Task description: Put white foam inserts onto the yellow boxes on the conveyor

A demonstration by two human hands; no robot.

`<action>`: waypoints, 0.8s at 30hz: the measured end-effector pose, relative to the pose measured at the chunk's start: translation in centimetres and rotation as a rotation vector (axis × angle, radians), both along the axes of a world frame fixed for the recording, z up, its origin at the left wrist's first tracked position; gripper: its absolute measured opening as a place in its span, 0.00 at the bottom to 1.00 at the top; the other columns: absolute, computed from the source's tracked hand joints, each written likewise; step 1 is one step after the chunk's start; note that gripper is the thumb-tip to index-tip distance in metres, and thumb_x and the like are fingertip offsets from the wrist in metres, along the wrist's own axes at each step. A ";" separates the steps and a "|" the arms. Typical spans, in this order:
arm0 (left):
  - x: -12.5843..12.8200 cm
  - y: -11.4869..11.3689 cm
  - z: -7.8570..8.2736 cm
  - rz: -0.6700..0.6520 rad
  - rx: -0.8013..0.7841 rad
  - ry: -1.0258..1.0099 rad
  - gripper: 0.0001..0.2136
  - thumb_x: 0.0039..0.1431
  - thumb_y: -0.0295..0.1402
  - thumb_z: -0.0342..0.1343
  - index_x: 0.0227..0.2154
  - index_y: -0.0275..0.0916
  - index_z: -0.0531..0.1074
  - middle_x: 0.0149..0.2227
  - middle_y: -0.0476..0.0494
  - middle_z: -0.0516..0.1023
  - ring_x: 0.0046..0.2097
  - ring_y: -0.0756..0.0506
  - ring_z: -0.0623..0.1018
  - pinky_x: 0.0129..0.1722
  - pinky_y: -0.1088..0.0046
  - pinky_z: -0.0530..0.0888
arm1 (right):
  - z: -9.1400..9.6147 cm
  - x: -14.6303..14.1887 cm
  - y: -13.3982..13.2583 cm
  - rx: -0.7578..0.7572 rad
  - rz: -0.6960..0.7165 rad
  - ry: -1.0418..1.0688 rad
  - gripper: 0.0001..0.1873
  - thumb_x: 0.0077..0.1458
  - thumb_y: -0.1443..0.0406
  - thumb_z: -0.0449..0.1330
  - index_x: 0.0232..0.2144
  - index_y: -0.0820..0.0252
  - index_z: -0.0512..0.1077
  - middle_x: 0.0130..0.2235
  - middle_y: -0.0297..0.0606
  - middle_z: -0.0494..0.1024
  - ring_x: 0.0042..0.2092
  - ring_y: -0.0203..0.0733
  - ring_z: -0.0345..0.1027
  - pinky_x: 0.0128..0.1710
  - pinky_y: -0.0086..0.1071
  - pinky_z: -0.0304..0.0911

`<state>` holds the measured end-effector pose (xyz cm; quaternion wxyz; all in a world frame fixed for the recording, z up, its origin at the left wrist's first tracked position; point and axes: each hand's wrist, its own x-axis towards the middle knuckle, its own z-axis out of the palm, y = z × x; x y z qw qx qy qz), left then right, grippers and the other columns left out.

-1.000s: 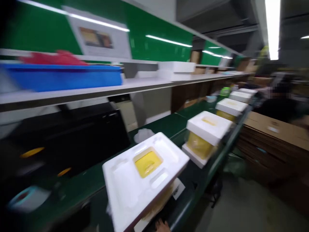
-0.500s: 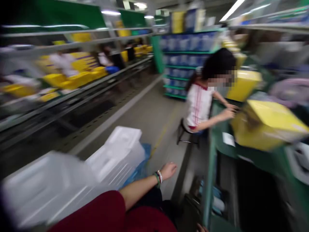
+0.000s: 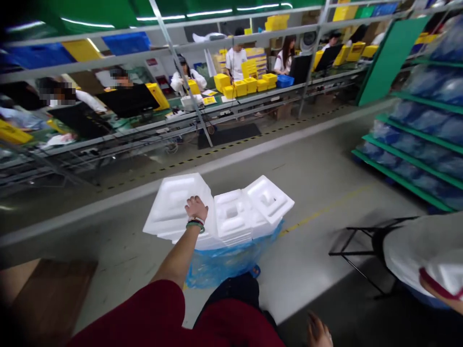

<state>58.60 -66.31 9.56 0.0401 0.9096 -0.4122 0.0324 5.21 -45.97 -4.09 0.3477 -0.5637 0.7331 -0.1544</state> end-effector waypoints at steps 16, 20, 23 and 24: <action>-10.9 4.2 6.1 -0.915 -0.460 0.720 0.20 0.59 0.36 0.56 0.53 0.38 0.63 0.47 0.39 0.74 0.48 0.42 0.74 0.50 0.65 0.73 | 12.4 21.7 -17.5 -0.099 -0.005 -0.926 0.31 0.56 0.45 0.50 0.57 0.51 0.63 0.61 0.43 0.67 0.60 0.48 0.62 0.56 0.46 0.63; -14.1 5.1 5.8 -1.114 -0.308 0.753 0.17 0.58 0.34 0.57 0.50 0.38 0.66 0.45 0.39 0.74 0.47 0.40 0.74 0.48 0.64 0.73 | 15.4 20.6 -17.2 -0.179 -0.030 -1.206 0.28 0.55 0.46 0.53 0.56 0.44 0.64 0.59 0.39 0.70 0.58 0.48 0.65 0.56 0.50 0.63; -15.3 5.8 5.5 -1.239 -0.230 0.774 0.18 0.58 0.35 0.56 0.51 0.39 0.66 0.47 0.38 0.74 0.49 0.40 0.74 0.49 0.63 0.73 | 14.6 19.0 -15.6 -0.144 -0.106 -1.189 0.31 0.47 0.50 0.64 0.53 0.49 0.67 0.51 0.43 0.77 0.52 0.50 0.70 0.56 0.50 0.63; -15.6 6.0 5.5 -1.285 -0.207 0.810 0.20 0.58 0.35 0.56 0.53 0.39 0.65 0.48 0.38 0.74 0.50 0.40 0.74 0.50 0.63 0.73 | 14.2 18.6 -15.1 -0.134 -0.152 -1.178 0.34 0.45 0.49 0.65 0.53 0.51 0.67 0.49 0.44 0.78 0.50 0.50 0.71 0.55 0.50 0.64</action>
